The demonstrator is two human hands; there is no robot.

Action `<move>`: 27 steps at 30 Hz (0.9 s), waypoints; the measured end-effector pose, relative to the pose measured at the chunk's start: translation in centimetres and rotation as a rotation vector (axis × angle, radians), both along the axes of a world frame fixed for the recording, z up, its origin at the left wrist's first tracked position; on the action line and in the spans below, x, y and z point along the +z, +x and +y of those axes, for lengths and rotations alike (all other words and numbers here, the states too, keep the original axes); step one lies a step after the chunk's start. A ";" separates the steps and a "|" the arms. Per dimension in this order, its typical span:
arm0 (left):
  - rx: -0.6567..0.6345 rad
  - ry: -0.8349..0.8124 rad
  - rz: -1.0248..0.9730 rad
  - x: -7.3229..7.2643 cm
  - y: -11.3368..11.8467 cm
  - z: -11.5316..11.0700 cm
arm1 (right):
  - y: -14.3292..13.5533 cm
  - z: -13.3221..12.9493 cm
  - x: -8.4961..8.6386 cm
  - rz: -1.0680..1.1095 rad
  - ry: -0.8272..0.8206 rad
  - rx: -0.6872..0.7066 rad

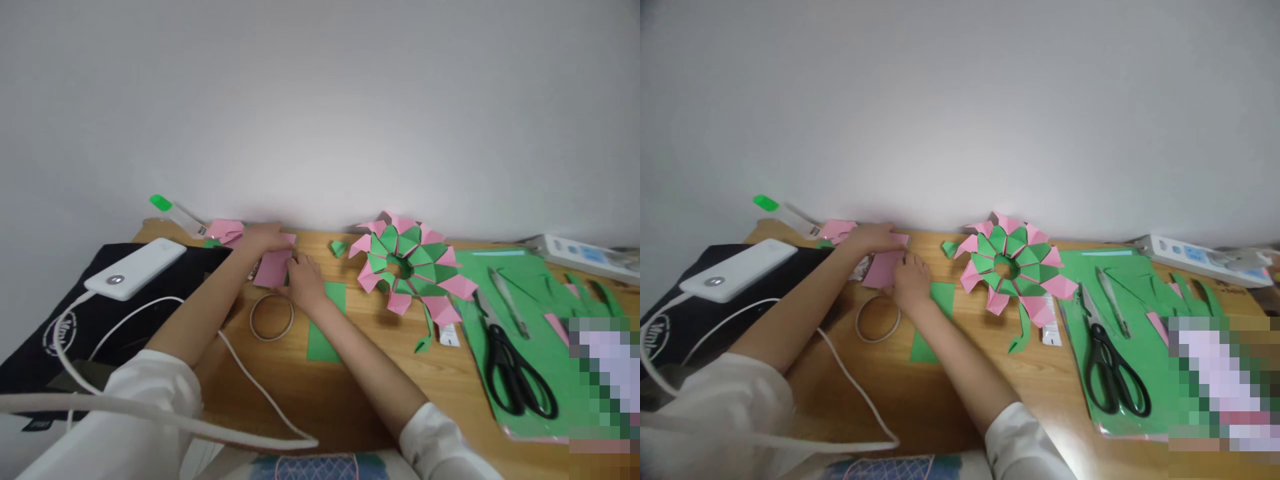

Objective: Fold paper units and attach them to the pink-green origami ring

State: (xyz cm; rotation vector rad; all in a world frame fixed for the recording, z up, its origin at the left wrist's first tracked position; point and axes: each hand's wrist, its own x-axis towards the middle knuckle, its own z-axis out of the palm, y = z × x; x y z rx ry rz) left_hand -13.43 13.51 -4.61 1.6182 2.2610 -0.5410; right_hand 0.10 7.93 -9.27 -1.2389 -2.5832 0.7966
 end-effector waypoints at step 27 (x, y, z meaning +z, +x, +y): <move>-0.245 0.132 0.038 -0.5 -1.2 0.0 | -0.5 -0.2 -1.7 0.110 -0.024 -0.197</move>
